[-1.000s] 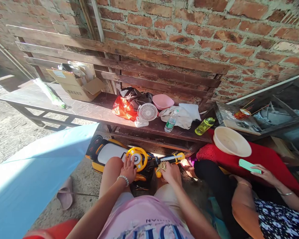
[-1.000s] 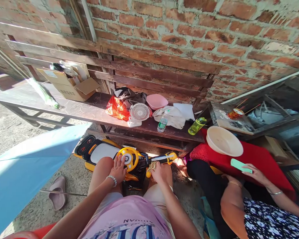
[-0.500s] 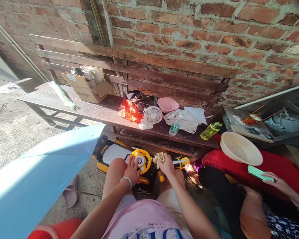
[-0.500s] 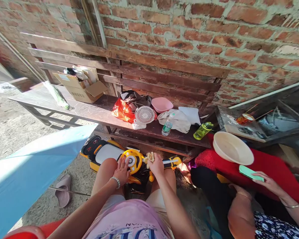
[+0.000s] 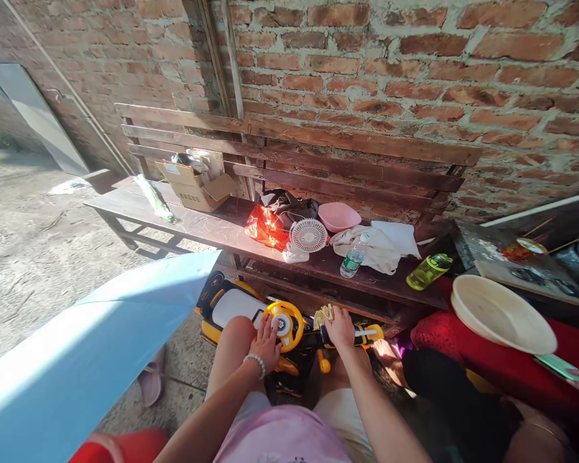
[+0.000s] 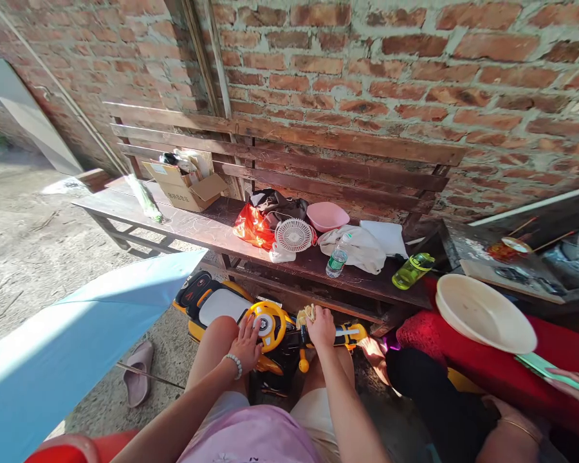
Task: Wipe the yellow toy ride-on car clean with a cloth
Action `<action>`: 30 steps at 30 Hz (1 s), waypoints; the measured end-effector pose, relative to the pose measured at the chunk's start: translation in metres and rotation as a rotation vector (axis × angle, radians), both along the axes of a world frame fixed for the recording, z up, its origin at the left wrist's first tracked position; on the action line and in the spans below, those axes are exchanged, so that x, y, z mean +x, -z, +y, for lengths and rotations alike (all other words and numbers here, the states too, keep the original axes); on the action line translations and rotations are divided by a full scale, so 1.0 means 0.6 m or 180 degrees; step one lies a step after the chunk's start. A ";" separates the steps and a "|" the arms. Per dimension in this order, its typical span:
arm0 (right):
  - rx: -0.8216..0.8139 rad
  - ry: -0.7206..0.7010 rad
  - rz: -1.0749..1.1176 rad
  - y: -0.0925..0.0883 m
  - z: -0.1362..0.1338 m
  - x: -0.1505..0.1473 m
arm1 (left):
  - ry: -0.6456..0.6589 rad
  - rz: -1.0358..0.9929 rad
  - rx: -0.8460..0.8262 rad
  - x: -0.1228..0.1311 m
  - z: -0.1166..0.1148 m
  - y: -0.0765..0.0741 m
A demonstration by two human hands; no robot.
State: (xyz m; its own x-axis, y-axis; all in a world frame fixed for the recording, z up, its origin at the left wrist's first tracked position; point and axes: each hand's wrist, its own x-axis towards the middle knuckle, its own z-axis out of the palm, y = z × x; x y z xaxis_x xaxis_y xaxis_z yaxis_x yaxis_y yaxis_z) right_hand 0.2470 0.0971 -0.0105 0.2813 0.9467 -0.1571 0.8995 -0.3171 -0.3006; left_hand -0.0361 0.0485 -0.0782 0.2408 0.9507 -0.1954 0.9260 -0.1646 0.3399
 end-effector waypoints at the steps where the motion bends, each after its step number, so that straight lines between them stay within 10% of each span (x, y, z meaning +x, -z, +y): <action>1: 0.0007 -0.0081 -0.0107 0.006 -0.002 0.004 | -0.0002 0.0033 0.0027 0.000 -0.002 0.002; 15: 0.0421 -0.0628 -0.0168 0.052 -0.041 0.038 | -0.0118 0.0042 0.1166 0.066 0.029 0.045; 25: -0.0690 -0.0366 -0.1096 -0.013 -0.012 0.227 | 0.0199 0.0060 0.1278 0.051 0.024 0.046; 30: -0.0924 -0.0827 0.0204 -0.008 0.057 0.117 | 0.0153 0.0016 0.1052 0.055 0.023 0.031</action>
State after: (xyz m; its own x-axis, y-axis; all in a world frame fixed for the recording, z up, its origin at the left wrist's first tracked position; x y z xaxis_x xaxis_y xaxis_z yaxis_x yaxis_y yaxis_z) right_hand 0.3175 0.1312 -0.0058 0.0192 0.8987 -0.4382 0.9433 -0.1616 -0.2900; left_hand -0.0032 0.0626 -0.0970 0.2868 0.9504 0.1203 0.9160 -0.3088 0.2562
